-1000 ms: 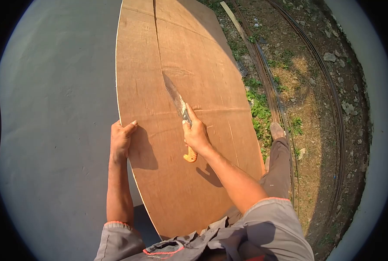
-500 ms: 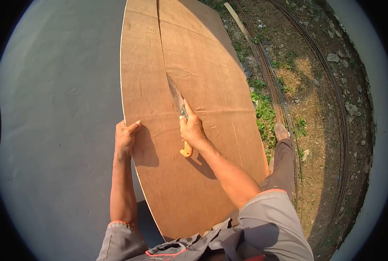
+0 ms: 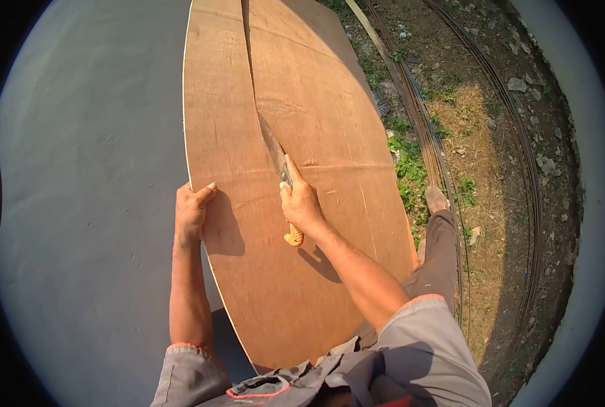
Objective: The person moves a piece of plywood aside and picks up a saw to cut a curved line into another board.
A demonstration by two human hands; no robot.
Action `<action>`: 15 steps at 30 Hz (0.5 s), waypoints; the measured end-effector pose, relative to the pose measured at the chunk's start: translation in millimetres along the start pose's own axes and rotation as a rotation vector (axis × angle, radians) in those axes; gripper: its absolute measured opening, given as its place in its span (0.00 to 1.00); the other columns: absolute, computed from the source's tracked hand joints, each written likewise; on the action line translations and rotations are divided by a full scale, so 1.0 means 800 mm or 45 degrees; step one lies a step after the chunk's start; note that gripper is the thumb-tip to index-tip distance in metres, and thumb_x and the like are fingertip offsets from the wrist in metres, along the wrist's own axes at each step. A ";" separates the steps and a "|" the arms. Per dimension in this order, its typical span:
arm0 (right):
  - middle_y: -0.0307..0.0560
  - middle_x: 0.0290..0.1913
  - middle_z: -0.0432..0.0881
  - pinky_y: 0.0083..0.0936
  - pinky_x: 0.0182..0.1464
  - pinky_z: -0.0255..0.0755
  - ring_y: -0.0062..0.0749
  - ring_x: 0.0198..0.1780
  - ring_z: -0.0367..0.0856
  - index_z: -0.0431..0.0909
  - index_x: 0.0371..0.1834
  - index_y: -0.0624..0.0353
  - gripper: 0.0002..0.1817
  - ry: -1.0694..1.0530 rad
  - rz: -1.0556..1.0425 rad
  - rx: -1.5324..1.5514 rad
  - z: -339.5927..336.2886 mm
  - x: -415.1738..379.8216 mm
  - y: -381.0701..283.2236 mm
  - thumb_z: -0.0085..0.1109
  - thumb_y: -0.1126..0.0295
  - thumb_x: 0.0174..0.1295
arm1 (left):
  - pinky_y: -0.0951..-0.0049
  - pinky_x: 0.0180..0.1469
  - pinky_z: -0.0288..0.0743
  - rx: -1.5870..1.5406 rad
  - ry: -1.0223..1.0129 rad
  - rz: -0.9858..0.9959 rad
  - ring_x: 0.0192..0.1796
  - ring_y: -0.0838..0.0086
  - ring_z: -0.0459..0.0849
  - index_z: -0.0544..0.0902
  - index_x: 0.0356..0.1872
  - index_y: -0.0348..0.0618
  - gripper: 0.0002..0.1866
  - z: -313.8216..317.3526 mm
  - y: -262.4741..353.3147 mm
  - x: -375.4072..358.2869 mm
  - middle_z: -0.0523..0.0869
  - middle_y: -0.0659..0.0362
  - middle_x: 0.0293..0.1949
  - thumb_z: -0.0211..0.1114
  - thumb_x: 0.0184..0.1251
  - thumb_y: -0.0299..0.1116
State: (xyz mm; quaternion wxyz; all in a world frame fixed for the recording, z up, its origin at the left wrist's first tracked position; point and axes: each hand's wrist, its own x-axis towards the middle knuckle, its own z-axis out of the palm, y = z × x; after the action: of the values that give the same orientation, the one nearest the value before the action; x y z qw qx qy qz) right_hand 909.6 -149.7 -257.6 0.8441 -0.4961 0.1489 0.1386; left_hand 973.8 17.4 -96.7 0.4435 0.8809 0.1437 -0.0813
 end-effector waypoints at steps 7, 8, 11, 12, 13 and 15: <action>0.46 0.46 0.89 0.23 0.33 0.75 0.22 0.27 0.79 0.56 0.85 0.58 0.37 0.028 0.000 -0.123 -0.085 -0.175 0.031 0.51 0.80 0.71 | 0.71 0.44 0.79 0.026 0.011 -0.032 0.38 0.77 0.82 0.84 0.49 0.29 0.12 0.004 0.003 -0.009 0.87 0.60 0.38 0.66 0.69 0.27; 0.47 0.45 0.89 0.24 0.30 0.76 0.23 0.24 0.79 0.56 0.85 0.56 0.37 0.027 -0.020 -0.094 -0.066 -0.131 0.035 0.50 0.80 0.71 | 0.72 0.42 0.78 0.016 0.018 0.000 0.36 0.79 0.81 0.84 0.48 0.31 0.11 0.008 0.007 -0.007 0.85 0.62 0.36 0.67 0.69 0.27; 0.51 0.46 0.89 0.29 0.25 0.79 0.24 0.20 0.78 0.56 0.86 0.49 0.37 -0.027 0.095 -0.019 -0.009 -0.006 0.010 0.49 0.78 0.72 | 0.73 0.42 0.78 0.020 0.011 0.021 0.36 0.79 0.81 0.84 0.47 0.31 0.11 0.007 0.005 -0.006 0.85 0.62 0.35 0.68 0.68 0.27; 0.53 0.47 0.89 0.31 0.25 0.80 0.25 0.20 0.79 0.56 0.86 0.47 0.37 -0.024 0.028 -0.083 0.005 0.010 0.012 0.49 0.77 0.73 | 0.73 0.42 0.78 0.037 0.007 0.016 0.36 0.79 0.81 0.84 0.47 0.31 0.11 0.003 0.004 -0.004 0.85 0.62 0.35 0.68 0.68 0.27; 0.53 0.47 0.89 0.31 0.25 0.80 0.25 0.20 0.79 0.56 0.86 0.47 0.37 -0.024 0.048 -0.074 0.006 0.002 0.017 0.49 0.77 0.73 | 0.73 0.43 0.78 0.045 0.000 0.002 0.36 0.79 0.81 0.84 0.48 0.31 0.12 -0.001 0.002 -0.004 0.85 0.62 0.35 0.68 0.68 0.27; 0.48 0.51 0.87 0.26 0.21 0.78 0.22 0.19 0.76 0.52 0.88 0.45 0.38 -0.057 -0.124 -0.001 -0.020 -0.034 0.032 0.51 0.74 0.75 | 0.73 0.44 0.78 0.036 -0.006 -0.021 0.37 0.78 0.81 0.84 0.48 0.32 0.12 0.000 -0.001 -0.001 0.85 0.62 0.36 0.69 0.68 0.28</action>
State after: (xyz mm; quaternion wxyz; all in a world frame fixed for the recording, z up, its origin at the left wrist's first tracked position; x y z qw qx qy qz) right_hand 873.4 -153.8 -274.9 0.8527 -0.4999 0.1055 0.1087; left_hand 973.0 18.0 -96.9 0.4306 0.8858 0.1486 -0.0892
